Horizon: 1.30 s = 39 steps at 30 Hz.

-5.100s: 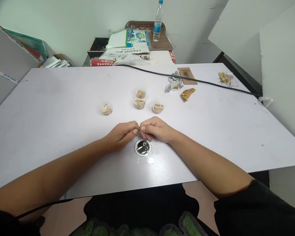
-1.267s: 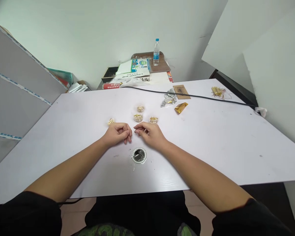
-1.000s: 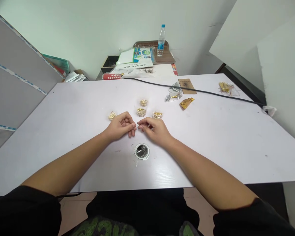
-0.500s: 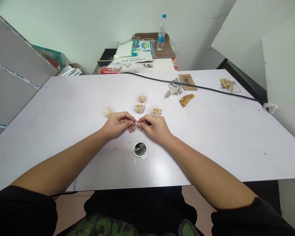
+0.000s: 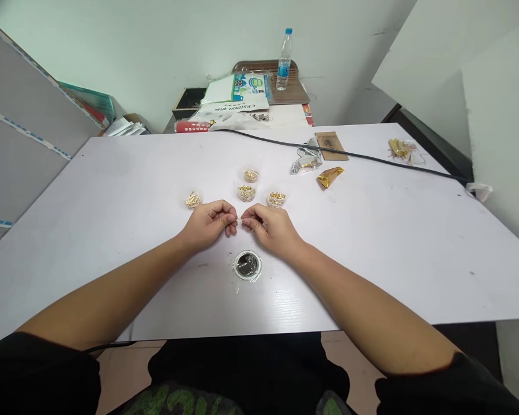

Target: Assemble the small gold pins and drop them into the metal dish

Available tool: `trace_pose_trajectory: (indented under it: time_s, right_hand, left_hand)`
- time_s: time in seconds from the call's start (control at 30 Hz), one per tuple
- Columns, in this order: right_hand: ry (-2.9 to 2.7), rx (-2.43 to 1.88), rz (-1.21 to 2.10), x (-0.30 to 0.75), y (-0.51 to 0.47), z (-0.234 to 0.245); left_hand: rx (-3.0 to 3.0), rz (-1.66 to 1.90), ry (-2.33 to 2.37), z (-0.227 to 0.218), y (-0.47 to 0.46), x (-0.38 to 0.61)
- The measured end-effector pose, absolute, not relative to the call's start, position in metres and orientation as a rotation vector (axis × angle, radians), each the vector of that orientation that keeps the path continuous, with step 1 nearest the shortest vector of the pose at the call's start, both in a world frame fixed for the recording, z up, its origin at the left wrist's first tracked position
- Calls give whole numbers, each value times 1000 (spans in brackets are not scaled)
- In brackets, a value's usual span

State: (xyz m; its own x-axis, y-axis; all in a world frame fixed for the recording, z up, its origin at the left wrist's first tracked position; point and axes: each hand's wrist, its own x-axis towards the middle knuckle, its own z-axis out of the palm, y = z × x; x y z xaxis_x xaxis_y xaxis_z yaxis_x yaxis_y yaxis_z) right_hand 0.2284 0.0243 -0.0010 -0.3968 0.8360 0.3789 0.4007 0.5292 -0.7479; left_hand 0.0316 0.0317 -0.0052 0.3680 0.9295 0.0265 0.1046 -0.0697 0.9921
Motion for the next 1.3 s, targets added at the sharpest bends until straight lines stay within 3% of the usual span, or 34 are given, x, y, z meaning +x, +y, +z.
trace_pose_trajectory:
  time_s: [0.8,1.3]
  right_hand:
    - [-2111,-930,601,225,20,1]
    - [-2134,-967,303,220,14,-3]
  left_hand:
    - [1558,956,965,-6,27,37]
    - [1797,1022,1187,4,21,42]
